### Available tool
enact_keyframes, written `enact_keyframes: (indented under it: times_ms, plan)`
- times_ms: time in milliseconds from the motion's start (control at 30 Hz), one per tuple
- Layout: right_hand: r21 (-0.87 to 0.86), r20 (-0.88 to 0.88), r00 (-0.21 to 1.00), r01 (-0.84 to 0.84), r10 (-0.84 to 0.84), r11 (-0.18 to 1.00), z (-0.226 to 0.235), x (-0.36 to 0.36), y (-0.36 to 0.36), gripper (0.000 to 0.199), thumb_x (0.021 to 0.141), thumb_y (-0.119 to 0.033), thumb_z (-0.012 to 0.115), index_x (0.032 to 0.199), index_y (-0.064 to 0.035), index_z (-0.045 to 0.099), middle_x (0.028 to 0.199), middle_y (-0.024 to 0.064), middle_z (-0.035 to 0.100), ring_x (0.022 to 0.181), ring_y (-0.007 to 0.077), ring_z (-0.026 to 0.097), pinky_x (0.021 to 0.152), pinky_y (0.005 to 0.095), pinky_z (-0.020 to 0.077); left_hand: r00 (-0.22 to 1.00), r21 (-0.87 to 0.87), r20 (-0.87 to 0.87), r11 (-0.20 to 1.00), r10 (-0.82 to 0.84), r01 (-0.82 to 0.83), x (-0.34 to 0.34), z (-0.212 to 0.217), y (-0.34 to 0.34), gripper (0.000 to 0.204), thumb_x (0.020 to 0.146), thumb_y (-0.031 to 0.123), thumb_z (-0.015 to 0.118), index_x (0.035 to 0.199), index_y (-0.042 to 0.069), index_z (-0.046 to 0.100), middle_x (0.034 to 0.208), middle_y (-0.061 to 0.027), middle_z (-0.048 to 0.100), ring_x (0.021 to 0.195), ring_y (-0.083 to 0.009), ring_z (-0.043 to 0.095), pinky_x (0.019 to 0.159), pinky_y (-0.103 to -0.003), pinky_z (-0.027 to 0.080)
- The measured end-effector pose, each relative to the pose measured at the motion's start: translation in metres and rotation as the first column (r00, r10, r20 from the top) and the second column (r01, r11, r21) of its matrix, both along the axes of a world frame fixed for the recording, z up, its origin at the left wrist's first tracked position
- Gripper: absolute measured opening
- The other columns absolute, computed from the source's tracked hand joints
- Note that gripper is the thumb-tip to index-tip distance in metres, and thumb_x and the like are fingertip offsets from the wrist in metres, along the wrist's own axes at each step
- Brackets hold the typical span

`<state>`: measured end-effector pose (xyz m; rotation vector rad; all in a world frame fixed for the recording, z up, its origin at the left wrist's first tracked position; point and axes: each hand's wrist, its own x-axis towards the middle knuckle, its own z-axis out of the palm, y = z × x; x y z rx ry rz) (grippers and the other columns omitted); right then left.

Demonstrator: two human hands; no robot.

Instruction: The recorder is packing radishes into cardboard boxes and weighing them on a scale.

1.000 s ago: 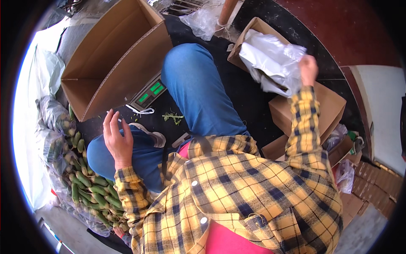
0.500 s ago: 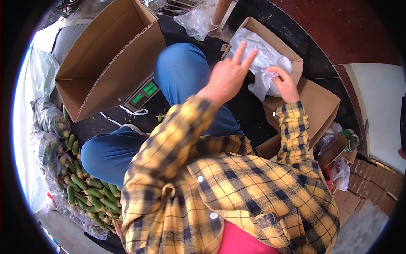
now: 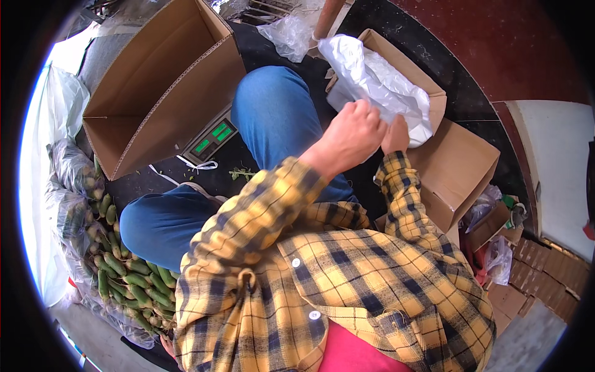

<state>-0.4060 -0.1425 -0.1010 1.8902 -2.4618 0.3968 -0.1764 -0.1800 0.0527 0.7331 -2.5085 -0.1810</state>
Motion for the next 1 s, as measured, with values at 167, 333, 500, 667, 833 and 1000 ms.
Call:
enact_keyframes:
  times_ms: [167,333,500,667,833,1000]
  plan:
    - [0.027,-0.065,0.996,0.060,-0.058,0.998,0.031,-0.030,-0.005,0.023,0.089,-0.023,0.050,0.099,-0.0028,0.055,0.097,0.0179,0.058,0.092,0.0373,0.054,0.078,0.0458,0.0437,0.973,0.015,0.009,0.973,0.230,-0.230,0.092,0.038,0.030,0.026,0.067,0.005,0.058,0.093,0.001,0.056,0.110,-0.0188,0.053,0.098,-0.0324,0.054,0.081,-0.040,0.047]
    - [0.146,0.530,0.835,-0.261,0.148,0.954,0.105,0.003,0.010,0.026,0.086,-0.025,0.060,0.090,0.0002,0.065,0.092,0.0129,0.063,0.088,0.0256,0.061,0.077,0.0334,0.0461,0.878,0.130,-0.054,0.875,0.476,-0.466,0.156,0.040,0.072,0.039,0.065,-0.003,0.060,0.104,0.002,0.061,0.128,-0.0234,0.045,0.106,-0.0358,0.054,0.085,-0.040,0.047]
    - [0.067,0.997,0.067,-0.629,-0.032,0.775,0.109,0.086,0.005,0.048,0.092,-0.041,0.053,0.117,0.0005,0.055,0.106,0.0086,0.059,0.097,0.0169,0.057,0.085,0.0265,0.0437,0.837,0.231,-0.043,0.820,0.546,-0.524,0.163,0.022,0.105,0.037,0.072,-0.001,0.061,0.109,0.006,0.062,0.129,-0.0210,0.045,0.093,-0.0309,0.057,0.075,-0.036,0.047]
    - [0.161,0.936,-0.254,-0.313,-0.246,0.936,0.100,0.114,-0.017,0.030,0.091,-0.037,0.056,0.102,-0.0084,0.058,0.095,-0.0004,0.061,0.082,0.0090,0.057,0.071,0.0240,0.0466,0.868,0.360,0.126,0.793,0.480,-0.491,0.165,0.016,0.125,0.049,0.071,0.003,0.061,0.119,0.006,0.055,0.133,-0.0236,0.040,0.107,-0.0380,0.052,0.087,-0.041,0.044]
    - [0.054,0.943,-0.312,-0.204,-0.118,0.978,0.118,0.140,-0.028,0.022,0.089,-0.022,0.061,0.104,-0.0058,0.058,0.095,-0.0006,0.061,0.081,0.0082,0.057,0.073,0.0239,0.0462,0.808,0.516,0.420,0.623,0.413,-0.587,0.174,0.013,0.131,0.052,0.077,0.018,0.064,0.125,0.005,0.047,0.128,-0.0249,0.044,0.091,-0.0366,0.060,0.074,-0.039,0.050]
    - [-0.112,0.986,0.076,-0.340,0.146,0.934,0.127,0.137,-0.033,0.025,0.088,-0.019,0.063,0.104,-0.0010,0.058,0.098,0.0003,0.060,0.088,0.0068,0.053,0.077,0.0222,0.0437,0.854,0.424,0.064,0.761,0.516,-0.491,0.178,0.042,0.098,0.035,0.079,0.015,0.064,0.112,0.005,0.056,0.111,-0.0154,0.057,0.079,-0.0310,0.063,0.066,-0.036,0.052]
